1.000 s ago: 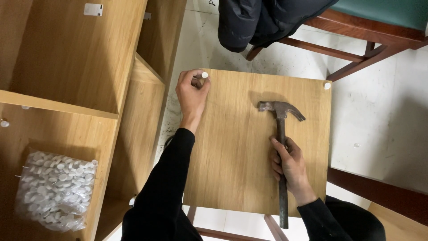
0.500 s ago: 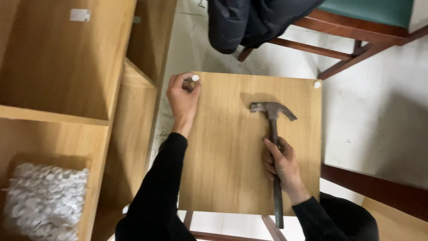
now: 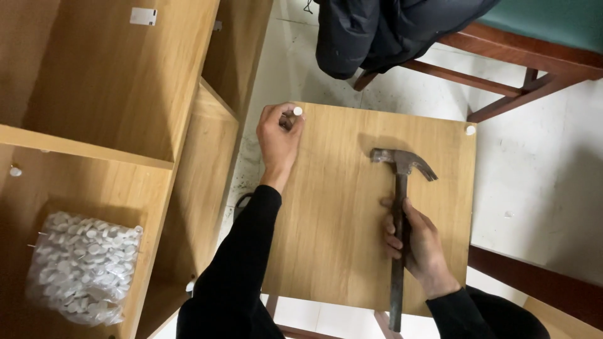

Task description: The person places a wooden board on a chair, then uses a hammer to tap white plastic feet into the corners of the board. The person retrieves the feet from a nearby shelf and secures each one before lifting the board.

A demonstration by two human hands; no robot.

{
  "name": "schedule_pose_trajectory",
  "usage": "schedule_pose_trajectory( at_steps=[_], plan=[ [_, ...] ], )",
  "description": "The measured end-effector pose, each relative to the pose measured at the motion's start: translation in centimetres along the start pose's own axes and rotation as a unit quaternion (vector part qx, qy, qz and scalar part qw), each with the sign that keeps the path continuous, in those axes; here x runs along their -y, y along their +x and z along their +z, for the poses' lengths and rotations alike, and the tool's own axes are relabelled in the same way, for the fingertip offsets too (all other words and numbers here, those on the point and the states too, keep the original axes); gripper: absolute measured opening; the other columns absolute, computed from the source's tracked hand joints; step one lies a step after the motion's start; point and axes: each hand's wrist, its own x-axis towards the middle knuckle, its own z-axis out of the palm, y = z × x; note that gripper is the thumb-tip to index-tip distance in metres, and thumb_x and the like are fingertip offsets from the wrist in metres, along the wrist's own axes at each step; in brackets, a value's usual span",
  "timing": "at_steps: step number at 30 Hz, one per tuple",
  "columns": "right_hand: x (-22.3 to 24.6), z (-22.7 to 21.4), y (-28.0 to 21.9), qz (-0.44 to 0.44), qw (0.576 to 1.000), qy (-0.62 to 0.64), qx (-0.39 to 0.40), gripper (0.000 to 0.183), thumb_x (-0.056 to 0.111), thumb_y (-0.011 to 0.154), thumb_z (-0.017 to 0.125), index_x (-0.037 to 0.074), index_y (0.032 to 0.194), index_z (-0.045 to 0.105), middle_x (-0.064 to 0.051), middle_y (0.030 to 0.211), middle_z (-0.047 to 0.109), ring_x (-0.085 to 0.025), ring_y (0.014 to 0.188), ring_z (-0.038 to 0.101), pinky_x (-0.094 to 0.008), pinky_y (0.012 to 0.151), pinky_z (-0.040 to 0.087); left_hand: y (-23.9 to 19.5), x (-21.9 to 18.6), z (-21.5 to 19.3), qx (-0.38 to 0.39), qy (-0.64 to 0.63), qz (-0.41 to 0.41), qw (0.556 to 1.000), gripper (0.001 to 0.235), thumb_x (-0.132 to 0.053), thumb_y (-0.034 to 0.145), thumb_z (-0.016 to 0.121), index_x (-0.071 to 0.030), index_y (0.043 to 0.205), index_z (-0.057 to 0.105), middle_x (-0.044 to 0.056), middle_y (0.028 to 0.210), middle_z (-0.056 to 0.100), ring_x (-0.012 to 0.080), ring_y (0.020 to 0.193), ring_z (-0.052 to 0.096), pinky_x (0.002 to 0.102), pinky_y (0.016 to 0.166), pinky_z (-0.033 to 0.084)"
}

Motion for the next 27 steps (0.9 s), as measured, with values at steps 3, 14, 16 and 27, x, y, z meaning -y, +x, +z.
schedule_pose_trajectory(
  at_steps=[3, 14, 16, 27],
  plan=[
    [-1.1, -0.6, 1.0, -0.006, 1.000, -0.004, -0.023, 0.046, 0.050, 0.126, 0.056, 0.014, 0.099, 0.053, -0.001, 0.073, 0.037, -0.011, 0.049, 0.029, -0.030, 0.036, 0.019, 0.0, 0.0, -0.1, 0.002, 0.003, 0.012, 1.000, 0.022, 0.004, 0.097, 0.091, -0.012, 0.111, 0.085, 0.005, 0.114, 0.074, 0.0116, 0.076, 0.067, 0.026, 0.075, 0.063],
    [6.5, 12.5, 1.5, -0.295, 0.852, -0.431, -0.029, 0.056, 0.029, 0.120, 0.068, 0.011, 0.172, 0.060, -0.019, 0.112, 0.070, -0.035, 0.096, 0.067, -0.048, 0.073, 0.056, -0.1, 0.6, 0.6, -0.009, -0.017, -0.035, 0.999, 0.025, 0.003, 0.097, 0.090, -0.003, 0.119, 0.081, 0.015, 0.109, 0.071, 0.0331, 0.089, 0.082, 0.039, 0.075, 0.069],
    [7.8, 14.8, 1.5, -0.303, 0.812, -0.498, -0.033, 0.062, 0.031, 0.120, 0.066, 0.025, 0.181, 0.056, -0.029, 0.151, 0.078, -0.055, 0.133, 0.075, -0.064, 0.100, 0.064, 0.0, -0.1, 0.4, -0.008, -0.026, -0.047, 0.999, 0.024, 0.005, 0.098, 0.088, -0.001, 0.120, 0.081, 0.016, 0.109, 0.071, 0.0345, 0.091, 0.083, 0.040, 0.077, 0.069],
    [8.5, 17.2, 2.6, -0.368, 0.710, -0.600, -0.022, 0.057, 0.032, 0.123, 0.061, 0.038, 0.180, 0.056, -0.015, 0.155, 0.078, -0.051, 0.133, 0.074, -0.067, 0.108, 0.063, 0.1, 0.5, 1.2, -0.008, -0.014, -0.060, 0.998, 0.024, 0.002, 0.098, 0.089, -0.001, 0.121, 0.082, 0.013, 0.110, 0.071, 0.0336, 0.092, 0.083, 0.041, 0.074, 0.070]
  ],
)
